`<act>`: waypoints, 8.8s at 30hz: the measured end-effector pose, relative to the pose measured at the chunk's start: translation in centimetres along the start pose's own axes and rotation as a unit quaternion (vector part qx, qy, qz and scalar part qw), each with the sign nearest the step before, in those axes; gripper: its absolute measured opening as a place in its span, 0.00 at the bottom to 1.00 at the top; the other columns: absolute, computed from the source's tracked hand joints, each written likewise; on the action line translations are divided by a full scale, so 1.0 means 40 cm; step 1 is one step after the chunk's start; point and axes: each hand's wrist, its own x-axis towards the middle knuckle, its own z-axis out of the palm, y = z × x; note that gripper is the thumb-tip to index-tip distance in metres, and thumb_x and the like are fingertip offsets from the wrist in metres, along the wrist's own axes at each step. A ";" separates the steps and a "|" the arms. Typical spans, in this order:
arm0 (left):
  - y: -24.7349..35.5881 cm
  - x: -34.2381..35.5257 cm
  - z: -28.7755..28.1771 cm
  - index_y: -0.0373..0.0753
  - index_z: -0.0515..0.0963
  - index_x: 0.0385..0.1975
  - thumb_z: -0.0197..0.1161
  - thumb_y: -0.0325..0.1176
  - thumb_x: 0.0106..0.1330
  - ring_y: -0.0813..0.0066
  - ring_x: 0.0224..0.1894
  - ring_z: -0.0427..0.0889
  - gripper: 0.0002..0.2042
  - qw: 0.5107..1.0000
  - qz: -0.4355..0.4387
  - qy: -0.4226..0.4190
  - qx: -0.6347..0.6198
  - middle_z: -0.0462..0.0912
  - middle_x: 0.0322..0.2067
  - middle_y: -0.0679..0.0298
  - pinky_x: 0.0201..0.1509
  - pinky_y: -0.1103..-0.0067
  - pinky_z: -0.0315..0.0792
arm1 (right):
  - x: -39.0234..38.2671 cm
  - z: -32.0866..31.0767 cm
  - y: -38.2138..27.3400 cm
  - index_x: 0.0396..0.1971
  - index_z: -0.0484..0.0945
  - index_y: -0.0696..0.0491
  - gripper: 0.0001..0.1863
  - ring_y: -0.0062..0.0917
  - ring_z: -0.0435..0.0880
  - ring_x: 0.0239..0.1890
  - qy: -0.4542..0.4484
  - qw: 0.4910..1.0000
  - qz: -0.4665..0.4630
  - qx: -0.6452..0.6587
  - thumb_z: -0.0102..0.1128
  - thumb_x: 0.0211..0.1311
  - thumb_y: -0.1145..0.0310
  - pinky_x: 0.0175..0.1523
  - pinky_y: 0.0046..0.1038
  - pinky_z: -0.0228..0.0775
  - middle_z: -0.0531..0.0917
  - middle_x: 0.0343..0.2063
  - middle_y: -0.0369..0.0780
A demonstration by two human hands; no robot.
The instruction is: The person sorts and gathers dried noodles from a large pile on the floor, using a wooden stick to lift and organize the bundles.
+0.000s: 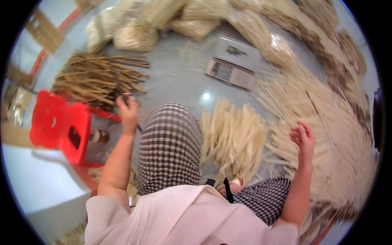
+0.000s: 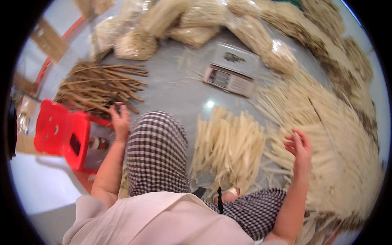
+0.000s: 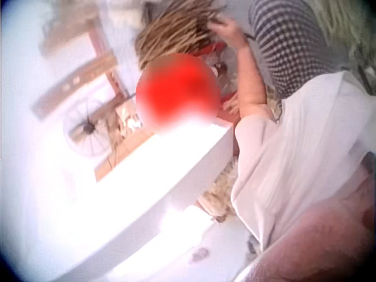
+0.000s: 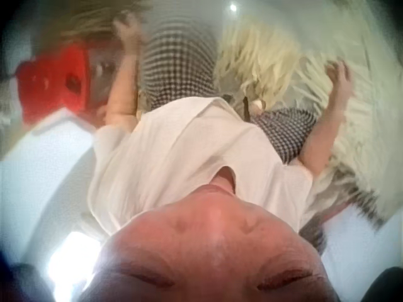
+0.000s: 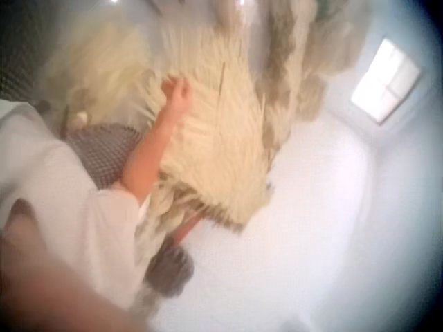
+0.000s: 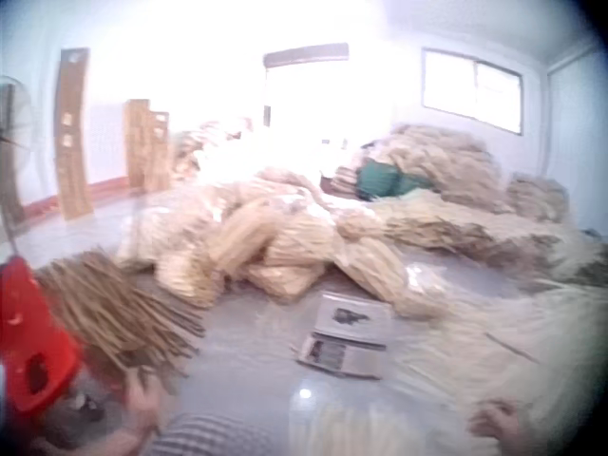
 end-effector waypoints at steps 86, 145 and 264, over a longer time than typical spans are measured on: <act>-0.101 -0.296 0.694 0.48 0.72 0.52 0.53 0.34 0.62 0.71 0.62 0.59 0.17 0.814 -0.370 -0.396 0.209 0.67 0.57 0.66 0.58 0.66 0.58 | 0.420 -0.896 0.743 0.51 0.64 0.62 0.40 0.38 0.75 0.48 0.497 0.783 0.349 -0.132 0.67 0.42 0.51 0.52 0.34 0.67 0.75 0.46 0.50; 0.666 -0.566 1.219 0.48 0.72 0.40 0.59 0.33 0.55 0.54 0.33 0.78 0.12 0.648 0.402 -0.567 0.312 0.80 0.27 0.57 0.35 0.65 0.70 | 0.138 -0.806 0.415 0.34 0.76 0.43 0.12 0.25 0.76 0.33 0.148 0.745 -0.300 -0.577 0.58 0.48 0.72 0.52 0.34 0.62 0.76 0.23 0.32; 0.392 -0.171 0.720 0.31 0.76 0.44 0.40 0.60 0.66 0.71 0.40 0.80 0.33 0.907 -0.262 -0.297 -0.144 0.80 0.41 0.59 0.45 0.80 0.73 | 0.227 -0.175 0.306 0.58 0.63 0.57 0.37 0.24 0.70 0.56 -0.203 0.952 0.097 0.207 0.34 0.65 0.39 0.59 0.30 0.60 0.72 0.54 0.39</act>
